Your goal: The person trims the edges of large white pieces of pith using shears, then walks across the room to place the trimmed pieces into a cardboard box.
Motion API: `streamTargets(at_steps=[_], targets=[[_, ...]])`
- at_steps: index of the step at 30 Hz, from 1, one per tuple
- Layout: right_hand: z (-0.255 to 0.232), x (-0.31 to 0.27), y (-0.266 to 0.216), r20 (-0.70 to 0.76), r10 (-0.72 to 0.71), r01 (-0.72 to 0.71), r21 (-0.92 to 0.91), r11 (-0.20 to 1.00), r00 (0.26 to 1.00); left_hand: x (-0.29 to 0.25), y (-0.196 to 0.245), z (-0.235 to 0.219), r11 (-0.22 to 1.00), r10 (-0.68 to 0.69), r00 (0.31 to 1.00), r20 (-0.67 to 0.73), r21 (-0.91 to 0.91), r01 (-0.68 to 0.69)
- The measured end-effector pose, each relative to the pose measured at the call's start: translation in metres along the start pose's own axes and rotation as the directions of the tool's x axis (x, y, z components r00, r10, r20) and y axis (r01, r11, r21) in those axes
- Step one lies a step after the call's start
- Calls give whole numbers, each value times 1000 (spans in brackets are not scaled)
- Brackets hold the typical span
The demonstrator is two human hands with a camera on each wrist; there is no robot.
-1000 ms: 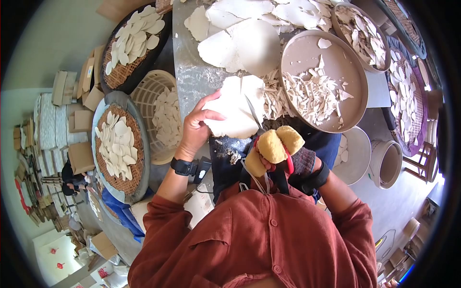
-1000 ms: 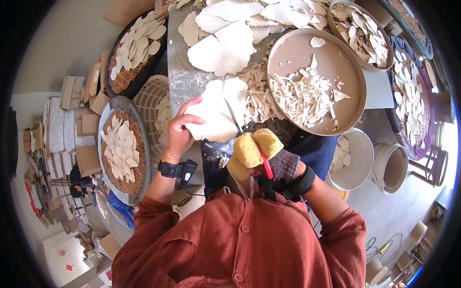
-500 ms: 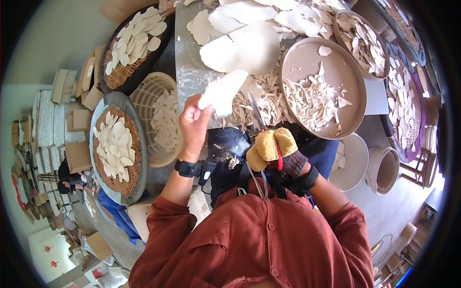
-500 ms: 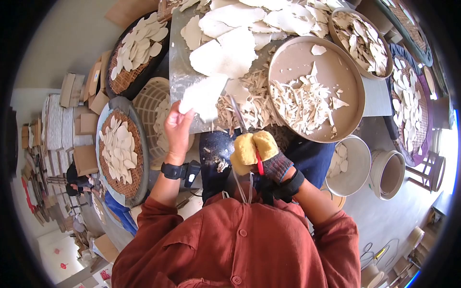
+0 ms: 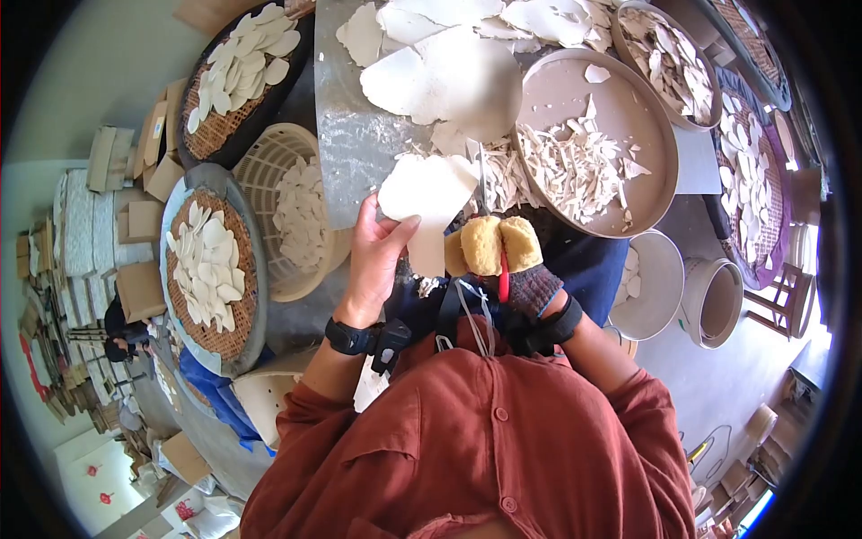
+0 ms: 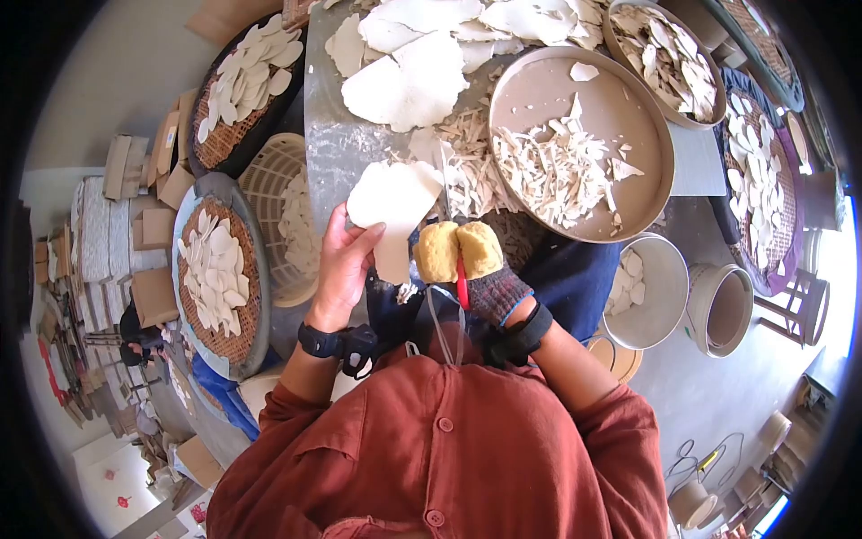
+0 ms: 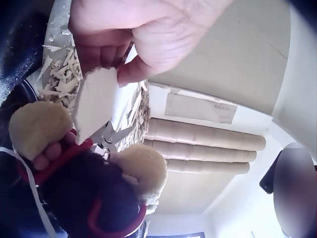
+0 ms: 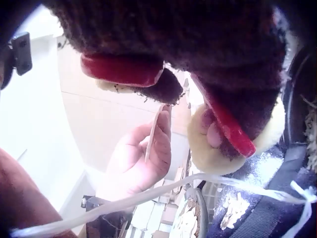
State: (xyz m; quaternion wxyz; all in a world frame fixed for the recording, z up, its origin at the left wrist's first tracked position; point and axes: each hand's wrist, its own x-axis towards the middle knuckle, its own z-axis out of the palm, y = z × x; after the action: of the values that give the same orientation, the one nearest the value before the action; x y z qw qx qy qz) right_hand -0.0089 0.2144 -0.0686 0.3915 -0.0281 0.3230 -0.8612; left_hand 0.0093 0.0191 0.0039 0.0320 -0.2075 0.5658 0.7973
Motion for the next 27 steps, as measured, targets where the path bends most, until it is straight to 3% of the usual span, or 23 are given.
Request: streamTargets(at_steps=[1,3,4,5,7,10,15,17,18,20,22,24,26,27], targets=[[-4,4,2,122,6,-52,375,926,992,0,1,0,1000,-5,1000,5,7,5],[-13,3,1,191,-35,-20,274,961,981,1,0,-1,999,26,1000,1,37,-26],[-14,-1,-7,152,-55,87,-209,974,987,4,-1,-5,996,62,998,-8,60,-62],[-13,-3,-14,128,-91,153,-646,748,988,8,0,-8,992,101,995,-15,83,-100],[-5,-9,-15,112,-127,168,-731,662,986,13,7,-12,992,77,996,-51,100,-72],[-13,-11,0,-78,-25,-14,-463,886,997,20,14,-15,988,35,998,-60,153,-25],[-15,-13,-4,107,-71,109,-412,905,992,25,25,-23,963,-85,994,62,260,66],[-16,-12,-2,10,-50,48,-500,865,999,24,28,-28,981,-46,992,120,195,22],[-16,-11,-3,-1,-51,45,-454,890,999,25,30,-28,987,-25,988,150,162,0],[-12,-7,-7,16,-65,66,-264,962,998,18,28,-21,990,23,994,106,-143,-8],[-2,-7,-9,9,-63,64,-128,990,998,8,9,-11,907,84,996,34,-417,-63],[8,-5,-7,-41,-53,42,-243,969,998,6,-13,0,859,57,998,-27,-508,-63],[6,1,2,-80,-63,22,-434,901,995,5,-12,18,912,93,995,-43,-396,-103],[6,0,7,-95,-42,-2,-421,907,995,8,-12,24,914,120,986,-115,-374,-154]])
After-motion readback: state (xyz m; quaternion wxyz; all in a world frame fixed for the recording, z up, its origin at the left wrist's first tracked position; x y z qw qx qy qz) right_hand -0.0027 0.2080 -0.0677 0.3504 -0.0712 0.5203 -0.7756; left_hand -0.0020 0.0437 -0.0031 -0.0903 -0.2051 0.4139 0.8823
